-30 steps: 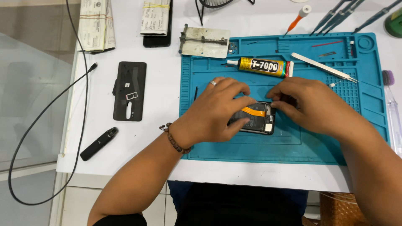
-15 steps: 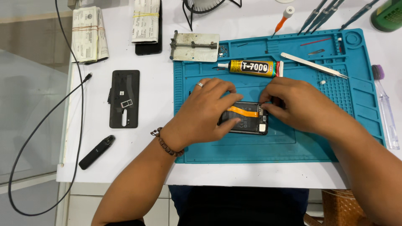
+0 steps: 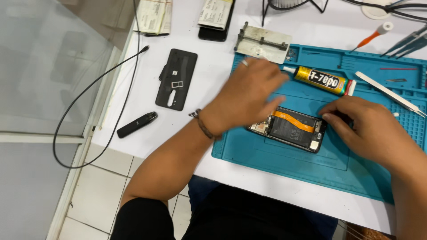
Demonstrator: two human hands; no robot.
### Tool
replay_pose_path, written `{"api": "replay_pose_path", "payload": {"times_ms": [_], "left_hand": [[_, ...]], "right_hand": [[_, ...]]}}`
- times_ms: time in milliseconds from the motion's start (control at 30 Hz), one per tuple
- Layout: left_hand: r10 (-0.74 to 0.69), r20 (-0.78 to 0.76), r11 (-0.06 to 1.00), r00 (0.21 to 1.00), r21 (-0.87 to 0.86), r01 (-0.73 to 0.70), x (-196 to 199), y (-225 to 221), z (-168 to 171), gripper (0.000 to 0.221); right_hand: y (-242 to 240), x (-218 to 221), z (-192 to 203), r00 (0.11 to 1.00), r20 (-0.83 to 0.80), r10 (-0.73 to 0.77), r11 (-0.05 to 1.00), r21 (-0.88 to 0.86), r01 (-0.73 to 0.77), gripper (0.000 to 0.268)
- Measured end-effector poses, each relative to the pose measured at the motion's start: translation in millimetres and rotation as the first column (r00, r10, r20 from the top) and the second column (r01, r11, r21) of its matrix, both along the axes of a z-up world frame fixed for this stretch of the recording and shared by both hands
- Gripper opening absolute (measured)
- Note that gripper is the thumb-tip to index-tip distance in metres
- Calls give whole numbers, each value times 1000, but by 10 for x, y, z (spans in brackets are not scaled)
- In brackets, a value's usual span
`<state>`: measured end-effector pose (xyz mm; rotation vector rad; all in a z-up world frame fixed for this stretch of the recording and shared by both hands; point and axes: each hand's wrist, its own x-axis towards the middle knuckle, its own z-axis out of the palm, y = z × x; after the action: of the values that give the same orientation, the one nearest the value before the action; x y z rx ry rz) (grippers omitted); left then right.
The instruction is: The person reassembles a disassembled smartphone on a blue work mat. They connect a ribbon cable to the motherboard, place a black metal shield over the camera module, and secure it with a screwdriver. The person also handles a tube of adhesive and various small components during the process.
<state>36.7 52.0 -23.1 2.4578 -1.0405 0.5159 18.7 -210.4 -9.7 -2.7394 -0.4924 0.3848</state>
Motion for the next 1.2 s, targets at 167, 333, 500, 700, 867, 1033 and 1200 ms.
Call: {"api": "replay_pose_path", "payload": {"times_ms": [167,333,500,700,867,1033,1200], "left_hand": [[477,-70,877,876,96,-470,-4,623,363,48],[799,-30,564,601,386,-730,-256,1007,293,71],[875,-86,463,476,432,-774,-480,1143,34,71],[857,-146,515,495,303,-802,-551,1174,-70,64],[825,-74,564,561,187,-804,-591,1096,-64,66],[746,-37,666,665,43,-744,-679,822,-107,62],[731,47,669,681,146,-729,-695,723,-228,63]], "right_hand": [[21,-10,-15,1000,7,-26,999,32,26,18],[13,-25,-34,1000,25,1,998,69,-3,17],[15,-25,-58,998,48,30,999,40,-32,18],[28,-57,-70,996,77,40,999,30,-43,17],[52,-53,-29,998,62,32,999,5,-33,19],[44,-60,-88,997,66,35,999,-40,-32,21],[56,-72,-86,996,87,28,997,-68,-22,23]]}}
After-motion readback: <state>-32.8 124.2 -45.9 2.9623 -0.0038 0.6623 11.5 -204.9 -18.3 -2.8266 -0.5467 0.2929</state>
